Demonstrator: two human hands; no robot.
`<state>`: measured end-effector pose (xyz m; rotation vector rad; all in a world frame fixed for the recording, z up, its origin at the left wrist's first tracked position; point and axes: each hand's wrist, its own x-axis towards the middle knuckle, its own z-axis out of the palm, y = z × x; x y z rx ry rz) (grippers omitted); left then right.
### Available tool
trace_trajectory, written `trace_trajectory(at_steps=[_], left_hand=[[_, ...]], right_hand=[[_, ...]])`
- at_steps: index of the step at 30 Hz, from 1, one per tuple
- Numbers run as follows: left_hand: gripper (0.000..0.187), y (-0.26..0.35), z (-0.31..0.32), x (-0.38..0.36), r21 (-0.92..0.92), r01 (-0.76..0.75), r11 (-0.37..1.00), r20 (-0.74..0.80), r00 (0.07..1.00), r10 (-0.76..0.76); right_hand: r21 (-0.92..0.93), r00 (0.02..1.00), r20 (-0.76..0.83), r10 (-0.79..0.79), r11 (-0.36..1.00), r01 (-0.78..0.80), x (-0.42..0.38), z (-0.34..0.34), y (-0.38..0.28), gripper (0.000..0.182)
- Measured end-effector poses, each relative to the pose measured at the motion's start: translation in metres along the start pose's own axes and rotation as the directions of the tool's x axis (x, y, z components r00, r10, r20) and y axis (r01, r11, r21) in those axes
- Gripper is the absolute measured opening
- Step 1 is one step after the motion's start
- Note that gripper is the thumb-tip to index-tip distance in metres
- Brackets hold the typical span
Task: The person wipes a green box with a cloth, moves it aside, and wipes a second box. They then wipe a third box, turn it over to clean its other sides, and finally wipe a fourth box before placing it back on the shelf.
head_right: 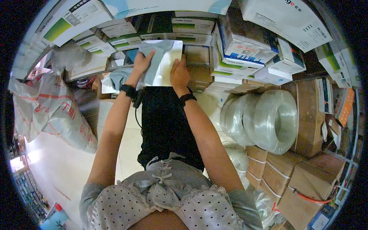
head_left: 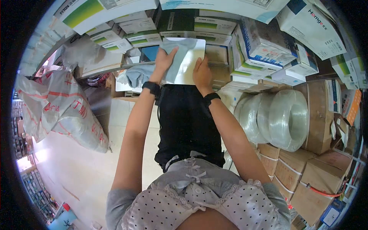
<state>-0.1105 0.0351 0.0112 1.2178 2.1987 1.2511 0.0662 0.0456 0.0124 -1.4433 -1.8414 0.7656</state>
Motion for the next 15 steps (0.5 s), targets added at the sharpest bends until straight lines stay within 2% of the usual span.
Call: trace_trajectory(at_steps=[1,3,4,5,8,11,15], left_hand=[[0.072,0.001,0.002,0.009,-0.005,-0.048,0.999,-0.017,0.999,0.048],[0.076,0.003,0.006,0.023,0.119,0.022,0.993,-0.057,0.998,-0.016],[0.078,0.004,0.008,0.026,0.180,0.059,0.982,-0.080,0.996,-0.045],[0.075,0.004,0.009,0.027,0.242,0.046,0.969,-0.097,0.995,-0.023],[0.060,0.007,0.016,0.028,0.321,0.151,0.935,-0.178,0.979,-0.098],[0.046,0.010,0.009,0.018,0.273,0.156,0.949,-0.228,0.969,-0.094],[0.038,-0.011,0.008,0.000,0.162,-0.035,0.986,-0.268,0.960,0.078]], right_hand=[[-0.038,0.998,0.045,0.034,0.999,-0.033,0.002,-0.003,-0.004,0.040],[-0.118,0.986,0.130,0.107,0.989,-0.092,0.009,-0.010,-0.011,0.042],[-0.111,0.988,0.119,0.101,0.990,-0.088,0.011,-0.008,-0.009,0.042],[-0.104,0.990,0.107,0.094,0.991,-0.083,0.014,-0.004,-0.006,0.043],[-0.088,0.990,0.091,0.104,0.991,-0.096,0.014,-0.005,-0.008,0.045],[-0.088,0.990,0.083,0.116,0.990,-0.109,0.013,-0.003,-0.009,0.045],[-0.127,0.996,0.034,0.080,0.989,-0.075,0.012,0.005,-0.001,0.045]])
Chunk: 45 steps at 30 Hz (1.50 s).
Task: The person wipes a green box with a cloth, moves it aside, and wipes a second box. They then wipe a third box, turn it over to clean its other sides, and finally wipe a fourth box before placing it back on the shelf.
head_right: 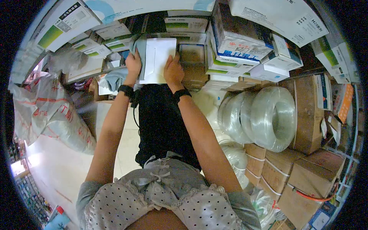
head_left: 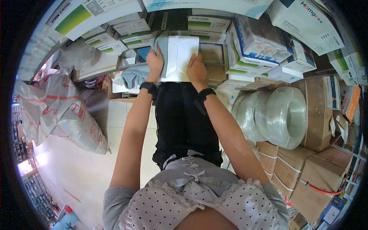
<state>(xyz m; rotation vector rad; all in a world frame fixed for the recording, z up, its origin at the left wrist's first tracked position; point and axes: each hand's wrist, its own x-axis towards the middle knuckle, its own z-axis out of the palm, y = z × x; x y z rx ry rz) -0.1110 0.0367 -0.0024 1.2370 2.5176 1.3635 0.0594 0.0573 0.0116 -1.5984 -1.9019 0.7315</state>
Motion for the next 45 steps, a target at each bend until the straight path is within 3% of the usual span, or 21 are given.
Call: trace_trajectory(at_steps=[2,5,6,9,15,18,23,26,27,29,30,33,34,37,38,41,42,45], left_hand=[[0.039,-0.010,-0.004,-0.018,-0.129,-0.106,0.986,-0.012,0.994,0.106],[0.045,0.013,-0.018,-0.042,-0.034,-0.082,0.996,0.033,0.996,0.083],[0.056,0.016,-0.020,-0.040,-0.005,-0.046,0.999,0.076,0.996,0.046],[0.065,0.017,-0.012,-0.030,-0.010,-0.066,0.998,0.078,0.995,0.066],[0.076,0.046,-0.011,0.016,0.138,0.177,0.974,0.216,0.955,-0.204],[0.068,0.000,0.016,0.043,0.173,0.183,0.968,0.142,0.968,-0.209],[0.052,0.014,0.006,0.039,0.184,0.209,0.961,0.011,0.977,-0.215],[0.050,-0.021,0.017,0.035,0.119,0.158,0.980,-0.100,0.984,-0.147],[0.045,-0.014,0.009,0.028,0.011,0.138,0.990,-0.091,0.986,-0.136],[0.035,0.012,-0.012,0.003,-0.205,0.094,0.974,-0.072,0.991,-0.111],[0.037,0.014,-0.012,-0.008,-0.249,-0.011,0.969,-0.114,0.993,-0.018],[0.043,0.015,-0.017,-0.025,-0.179,-0.070,0.981,0.001,0.997,0.072],[0.053,0.018,-0.021,-0.027,-0.088,-0.016,0.996,0.107,0.994,0.025],[0.060,0.019,-0.015,-0.016,-0.043,-0.158,0.986,0.068,0.985,0.161],[0.069,0.019,-0.012,-0.008,-0.123,-0.066,0.990,0.124,0.989,0.081],[0.074,-0.004,0.008,0.033,-0.040,0.077,0.996,0.223,0.973,-0.066],[0.073,-0.004,0.012,0.038,-0.072,0.038,0.997,0.136,0.990,-0.028],[0.066,-0.003,0.016,0.045,-0.090,0.086,0.992,0.013,0.996,-0.085]], right_hand=[[-0.012,1.000,0.016,0.023,1.000,-0.023,0.002,0.001,0.000,0.044],[-0.063,1.000,-0.001,0.023,0.998,-0.023,0.004,0.009,0.005,0.046],[-0.089,1.000,-0.013,0.018,0.996,-0.019,0.002,0.008,0.004,0.048],[-0.053,1.000,-0.025,-0.003,0.999,0.002,0.000,0.002,0.004,0.049],[-0.010,1.000,0.012,0.001,1.000,-0.001,0.011,-0.006,-0.004,0.043],[0.017,0.996,0.076,0.044,0.999,-0.045,0.022,0.000,-0.002,0.042],[0.019,0.998,0.047,0.050,0.998,-0.051,0.024,0.001,-0.005,0.043],[0.045,0.995,0.078,0.064,0.997,-0.068,0.013,-0.004,-0.006,0.043],[0.051,0.994,0.091,0.068,0.996,-0.073,0.012,-0.005,-0.006,0.043],[-0.001,0.998,-0.055,-0.030,1.000,0.030,0.008,0.004,0.001,0.044],[-0.032,0.989,-0.121,-0.081,0.996,0.077,0.003,0.005,0.002,0.046],[-0.076,0.999,-0.042,-0.019,0.997,0.016,0.001,0.005,0.004,0.045],[-0.062,0.999,-0.048,-0.023,0.998,0.020,0.002,0.006,0.003,0.044],[-0.020,0.995,-0.074,-0.060,0.998,0.059,0.002,0.008,0.006,0.043],[-0.006,0.992,-0.089,-0.090,0.996,0.090,0.000,0.008,0.008,0.042],[0.045,0.964,-0.187,-0.189,0.979,0.200,-0.009,0.019,0.025,0.042],[0.061,0.949,-0.226,-0.222,0.969,0.241,-0.012,0.018,0.025,0.043],[0.108,0.986,-0.112,-0.124,0.985,0.136,-0.014,0.016,0.024,0.043]])
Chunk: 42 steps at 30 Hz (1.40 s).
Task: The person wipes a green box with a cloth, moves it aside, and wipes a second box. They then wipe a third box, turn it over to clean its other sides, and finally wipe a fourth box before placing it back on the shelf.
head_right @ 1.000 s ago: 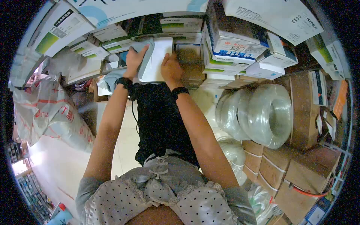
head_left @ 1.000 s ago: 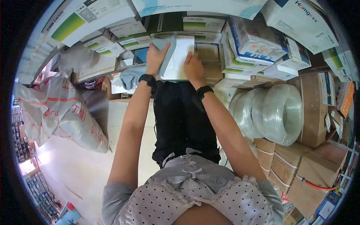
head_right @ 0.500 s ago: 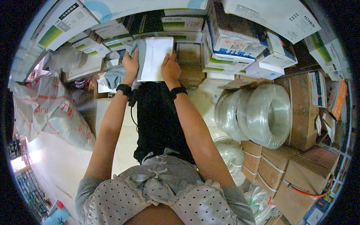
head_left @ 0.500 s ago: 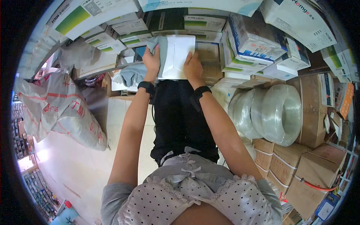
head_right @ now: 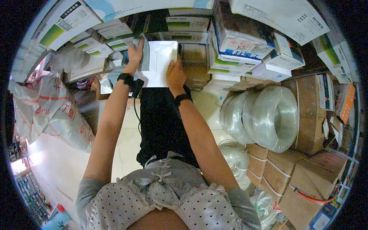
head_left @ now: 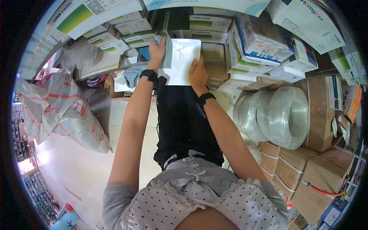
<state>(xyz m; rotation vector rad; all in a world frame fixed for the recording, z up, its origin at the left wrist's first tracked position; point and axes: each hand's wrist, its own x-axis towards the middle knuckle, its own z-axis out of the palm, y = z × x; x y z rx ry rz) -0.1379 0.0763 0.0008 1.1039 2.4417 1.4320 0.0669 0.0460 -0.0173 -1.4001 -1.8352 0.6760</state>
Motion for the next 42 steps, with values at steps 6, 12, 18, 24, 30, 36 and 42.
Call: trace_trajectory(at_steps=[6,12,18,24,30,36,42], left_hand=[[0.051,0.030,-0.019,-0.024,-0.051,-0.001,0.999,-0.168,0.986,-0.007],[0.058,0.014,-0.017,-0.048,-0.161,-0.075,0.984,-0.225,0.974,0.037],[0.074,-0.002,-0.022,-0.058,-0.221,0.006,0.975,0.182,0.983,0.035],[0.102,0.002,-0.031,-0.046,-0.348,0.543,0.765,0.538,0.783,-0.311],[0.091,0.038,-0.046,-0.044,-0.365,0.630,0.685,0.606,0.720,-0.339],[0.095,-0.004,-0.024,-0.036,-0.396,0.554,0.733,0.572,0.773,-0.275],[0.112,-0.008,-0.026,-0.044,-0.362,0.542,0.758,0.514,0.794,-0.323]], right_hand=[[0.036,0.999,0.021,0.035,0.999,-0.035,-0.001,0.000,-0.002,0.043],[-0.019,0.995,-0.069,-0.068,0.998,0.067,-0.007,0.005,0.009,0.043],[-0.027,0.986,-0.116,-0.123,0.992,0.120,-0.005,0.006,0.009,0.042],[0.016,0.995,-0.069,-0.068,0.997,0.070,-0.003,0.001,0.005,0.042],[0.126,0.999,-0.024,-0.030,0.991,0.033,0.011,-0.002,0.002,0.049],[0.014,0.961,0.179,0.209,0.977,-0.215,0.043,0.014,0.026,0.085],[0.569,0.849,0.528,-0.008,0.745,-0.348,0.067,-0.031,-0.007,0.086]])
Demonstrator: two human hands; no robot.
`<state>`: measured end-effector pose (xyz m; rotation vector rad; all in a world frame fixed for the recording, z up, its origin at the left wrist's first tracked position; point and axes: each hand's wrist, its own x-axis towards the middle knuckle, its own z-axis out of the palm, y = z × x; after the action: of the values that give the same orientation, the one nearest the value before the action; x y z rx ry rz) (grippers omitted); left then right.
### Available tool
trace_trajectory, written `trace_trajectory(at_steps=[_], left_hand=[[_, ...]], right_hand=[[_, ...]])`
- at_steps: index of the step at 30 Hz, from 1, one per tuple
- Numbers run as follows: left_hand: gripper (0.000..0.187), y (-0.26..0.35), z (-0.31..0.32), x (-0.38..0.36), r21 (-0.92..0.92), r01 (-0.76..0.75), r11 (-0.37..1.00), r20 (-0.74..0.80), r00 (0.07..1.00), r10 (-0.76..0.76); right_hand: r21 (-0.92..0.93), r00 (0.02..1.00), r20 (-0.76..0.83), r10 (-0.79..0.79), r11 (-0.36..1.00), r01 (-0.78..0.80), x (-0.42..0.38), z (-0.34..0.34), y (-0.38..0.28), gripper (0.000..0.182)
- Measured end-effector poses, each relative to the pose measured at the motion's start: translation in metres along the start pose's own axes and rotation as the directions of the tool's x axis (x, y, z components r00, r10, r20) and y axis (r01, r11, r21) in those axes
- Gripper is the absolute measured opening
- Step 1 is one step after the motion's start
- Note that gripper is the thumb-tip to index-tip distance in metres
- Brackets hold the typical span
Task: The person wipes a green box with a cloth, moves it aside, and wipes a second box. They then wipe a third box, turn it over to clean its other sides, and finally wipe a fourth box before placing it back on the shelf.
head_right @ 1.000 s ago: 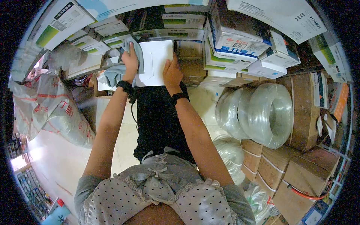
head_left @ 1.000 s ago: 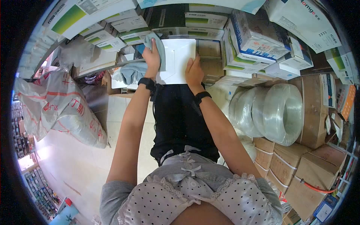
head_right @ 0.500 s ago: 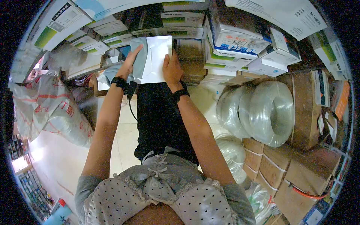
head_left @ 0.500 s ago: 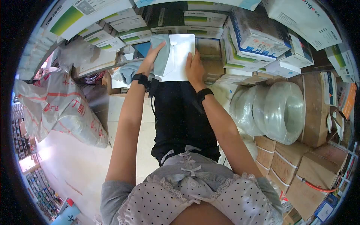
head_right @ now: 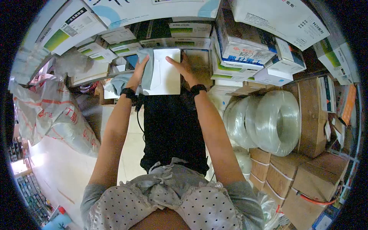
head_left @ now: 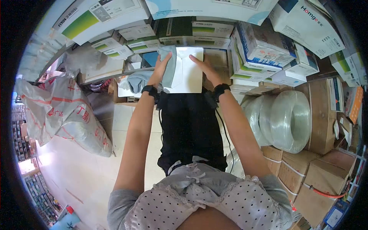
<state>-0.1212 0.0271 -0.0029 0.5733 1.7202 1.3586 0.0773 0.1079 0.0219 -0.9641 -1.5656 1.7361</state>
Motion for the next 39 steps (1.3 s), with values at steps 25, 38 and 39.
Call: trace_trajectory(at_steps=[25,38,39], left_hand=[[0.034,0.083,0.021,-0.016,-0.545,-0.003,0.838,0.171,0.979,0.115],[0.038,0.049,0.021,0.011,0.253,-0.600,0.759,0.124,0.798,0.589],[0.042,0.055,0.031,0.006,0.252,-0.604,0.756,0.087,0.792,0.604]], right_hand=[[-0.694,0.738,0.132,-0.661,0.470,0.545,0.003,-0.025,-0.063,0.127],[-0.783,0.789,0.184,-0.585,0.398,0.478,0.009,-0.036,-0.033,0.129],[-0.770,0.789,0.197,-0.582,0.406,0.492,0.012,-0.040,-0.031,0.128]])
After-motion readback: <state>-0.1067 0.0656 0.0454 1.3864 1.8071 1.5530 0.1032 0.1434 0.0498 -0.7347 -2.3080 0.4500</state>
